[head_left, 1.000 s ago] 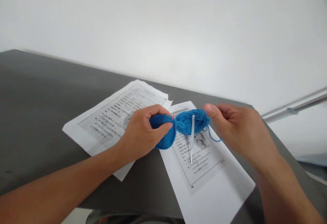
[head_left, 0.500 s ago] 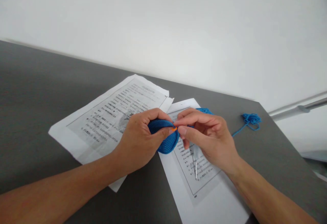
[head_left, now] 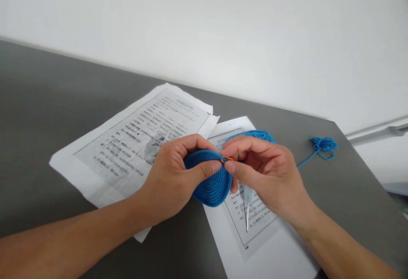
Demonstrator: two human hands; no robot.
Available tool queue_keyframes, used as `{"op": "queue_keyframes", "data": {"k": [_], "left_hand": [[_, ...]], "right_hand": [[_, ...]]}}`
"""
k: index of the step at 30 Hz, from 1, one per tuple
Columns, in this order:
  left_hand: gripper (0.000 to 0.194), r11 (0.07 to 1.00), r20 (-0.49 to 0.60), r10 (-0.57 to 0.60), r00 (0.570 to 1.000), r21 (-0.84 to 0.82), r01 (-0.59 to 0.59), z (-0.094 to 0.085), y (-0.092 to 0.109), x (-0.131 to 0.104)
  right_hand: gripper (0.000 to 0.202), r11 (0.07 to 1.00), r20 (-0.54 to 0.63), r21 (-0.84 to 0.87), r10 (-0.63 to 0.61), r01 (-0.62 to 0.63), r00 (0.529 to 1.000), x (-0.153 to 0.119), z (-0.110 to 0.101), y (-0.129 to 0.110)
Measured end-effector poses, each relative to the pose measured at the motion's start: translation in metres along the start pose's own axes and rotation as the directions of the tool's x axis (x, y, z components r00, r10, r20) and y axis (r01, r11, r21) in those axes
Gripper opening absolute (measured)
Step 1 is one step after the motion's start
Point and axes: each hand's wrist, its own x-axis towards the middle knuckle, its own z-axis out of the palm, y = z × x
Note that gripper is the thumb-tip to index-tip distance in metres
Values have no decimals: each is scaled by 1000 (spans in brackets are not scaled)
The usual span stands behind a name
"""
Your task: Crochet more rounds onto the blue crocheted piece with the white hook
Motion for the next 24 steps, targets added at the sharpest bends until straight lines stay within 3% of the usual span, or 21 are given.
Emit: {"op": "queue_keyframes", "data": {"k": [3, 5, 15, 21, 24], "left_hand": [[8, 983, 56, -25, 998, -179, 34, 0, -4, -1], [7, 977, 63, -30, 998, -210, 42, 0, -5, -2], [4, 991, 30, -34, 999, -130, 37, 1, -1, -5], [2, 998, -1, 21, 1000, 52, -21, 3, 5, -8], [2, 999, 7, 19, 1000, 50, -20, 3, 6, -9]], "right_hand": [[17, 1000, -34, 5, -3, 3, 999, -1, 3, -1], [15, 1000, -45, 1, 2, -2, 999, -1, 5, -2], [17, 1000, -77, 17, 15, -13, 997, -1, 7, -3], [13, 1000, -91, -27, 4, -6, 996, -3, 8, -3], [11, 999, -100, -37, 3, -7, 995, -3, 8, -3]]}}
